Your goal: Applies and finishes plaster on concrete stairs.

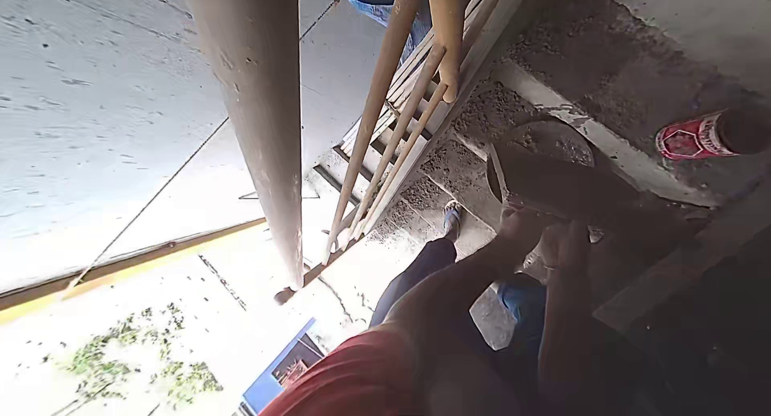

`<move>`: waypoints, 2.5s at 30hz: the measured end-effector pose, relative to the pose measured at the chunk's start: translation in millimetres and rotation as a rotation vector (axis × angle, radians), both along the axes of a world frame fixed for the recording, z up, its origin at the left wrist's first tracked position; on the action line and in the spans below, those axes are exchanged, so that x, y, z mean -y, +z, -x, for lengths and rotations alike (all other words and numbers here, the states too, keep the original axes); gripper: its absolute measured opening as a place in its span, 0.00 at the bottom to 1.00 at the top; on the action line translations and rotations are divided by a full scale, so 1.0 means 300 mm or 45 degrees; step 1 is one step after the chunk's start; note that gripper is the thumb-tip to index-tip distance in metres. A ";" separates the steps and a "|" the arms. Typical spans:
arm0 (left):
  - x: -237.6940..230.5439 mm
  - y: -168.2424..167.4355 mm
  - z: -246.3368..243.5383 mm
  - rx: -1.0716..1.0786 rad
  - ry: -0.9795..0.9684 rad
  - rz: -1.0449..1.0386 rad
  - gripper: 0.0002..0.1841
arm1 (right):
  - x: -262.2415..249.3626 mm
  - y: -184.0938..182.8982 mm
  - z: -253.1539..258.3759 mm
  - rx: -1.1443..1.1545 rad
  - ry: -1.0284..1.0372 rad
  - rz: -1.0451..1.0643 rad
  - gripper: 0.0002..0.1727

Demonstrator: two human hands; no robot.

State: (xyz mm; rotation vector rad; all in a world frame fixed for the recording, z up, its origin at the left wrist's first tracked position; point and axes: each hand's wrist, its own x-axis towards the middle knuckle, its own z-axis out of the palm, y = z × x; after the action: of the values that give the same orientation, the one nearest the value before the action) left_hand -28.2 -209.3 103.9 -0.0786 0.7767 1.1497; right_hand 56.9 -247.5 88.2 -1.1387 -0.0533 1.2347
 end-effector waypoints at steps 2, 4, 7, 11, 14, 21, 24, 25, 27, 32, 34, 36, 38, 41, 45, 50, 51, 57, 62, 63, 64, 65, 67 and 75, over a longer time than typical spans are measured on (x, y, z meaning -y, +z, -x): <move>0.067 -0.012 0.014 -0.028 -0.052 0.010 0.14 | 0.011 0.000 0.012 -0.037 -0.024 -0.095 0.16; 0.104 -0.041 0.046 -0.079 -0.211 -0.006 0.13 | 0.043 -0.024 0.008 -0.108 -0.021 -0.113 0.18; 0.120 -0.133 0.191 -0.271 -0.637 -0.169 0.25 | 0.108 -0.107 -0.014 -0.144 -0.202 -0.049 0.21; 0.296 -0.420 0.690 -1.123 -1.366 -0.593 0.23 | 0.196 -0.169 -0.064 -0.160 -0.434 -0.065 0.18; 0.521 -0.514 1.219 -1.681 -1.568 -0.219 0.25 | 0.233 -0.056 -0.011 0.074 -0.454 0.007 0.18; 1.021 -0.614 1.870 -2.122 -1.410 0.149 0.22 | 0.447 -0.270 0.053 0.365 -0.621 -0.025 0.19; 1.076 -0.626 1.866 -2.191 -1.354 -0.007 0.21 | 0.552 -0.435 0.093 0.287 -0.700 -0.003 0.15; 1.077 -0.613 1.852 -2.254 -1.324 -0.085 0.20 | 0.574 -0.441 0.142 0.274 -0.747 0.070 0.14; 1.043 -0.578 1.839 -2.543 -1.196 -0.289 0.17 | 0.642 -0.534 0.211 0.227 -0.751 0.163 0.12; 0.868 -0.436 1.865 -3.450 -0.573 -0.782 0.18 | 0.865 -0.838 0.398 0.167 -0.496 0.082 0.13; 0.821 -0.484 1.910 -3.549 -0.613 -0.721 0.26 | 0.884 -0.951 0.513 0.145 -0.412 0.039 0.16; 0.794 -0.586 1.959 -3.402 -0.761 -0.639 0.39 | 0.905 -1.031 0.639 0.118 -0.387 0.061 0.21; 0.740 -0.691 1.991 -3.171 -0.770 -0.502 0.48 | 0.881 -1.123 0.769 0.080 -0.361 0.072 0.24; 0.708 -0.818 1.995 -3.025 -0.419 -0.353 0.35 | 0.893 -1.292 0.959 0.027 -0.306 0.087 0.27; 0.712 -0.870 2.004 -3.270 -0.169 -0.479 0.40 | 0.892 -1.463 1.203 0.095 -0.123 0.098 0.33; 0.685 -0.859 2.032 -3.084 -0.110 -0.833 0.41 | 1.021 -1.794 1.530 0.290 -0.005 0.075 0.32; 0.693 -0.864 2.043 -3.101 -0.082 -0.950 0.40 | 1.097 -1.862 1.608 0.353 0.026 0.130 0.31; 0.908 -1.050 2.144 -2.667 0.370 -1.979 0.26 | 1.399 -2.259 1.946 0.422 0.097 0.458 0.29; 1.250 -1.722 2.268 -2.319 -1.000 -1.133 0.20 | 1.599 -2.456 2.115 0.336 0.178 0.572 0.29; 1.257 -1.866 2.309 -2.267 -1.249 -0.837 0.25 | 1.613 -2.505 2.146 0.320 0.143 0.549 0.29; 1.249 -1.991 2.341 -2.239 -1.408 -0.635 0.31 | 1.620 -2.559 2.173 0.308 0.123 0.526 0.30; 1.248 -2.092 2.368 -2.264 -1.471 -0.533 0.37 | 1.635 -2.607 2.203 0.289 0.123 0.521 0.31; 1.235 -2.260 2.375 -2.452 -1.438 -0.627 0.46 | 1.634 -2.710 2.237 0.260 0.126 0.509 0.33; 1.106 -2.476 2.324 -2.748 -1.103 -0.352 0.63 | 1.715 -2.860 2.301 0.083 0.146 0.526 0.34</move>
State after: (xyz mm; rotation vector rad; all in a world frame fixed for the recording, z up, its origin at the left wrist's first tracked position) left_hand -725.5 -541.0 -638.9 1.8116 2.1090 0.0402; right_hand -633.5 -761.9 -769.7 -1.5517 0.0931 1.3467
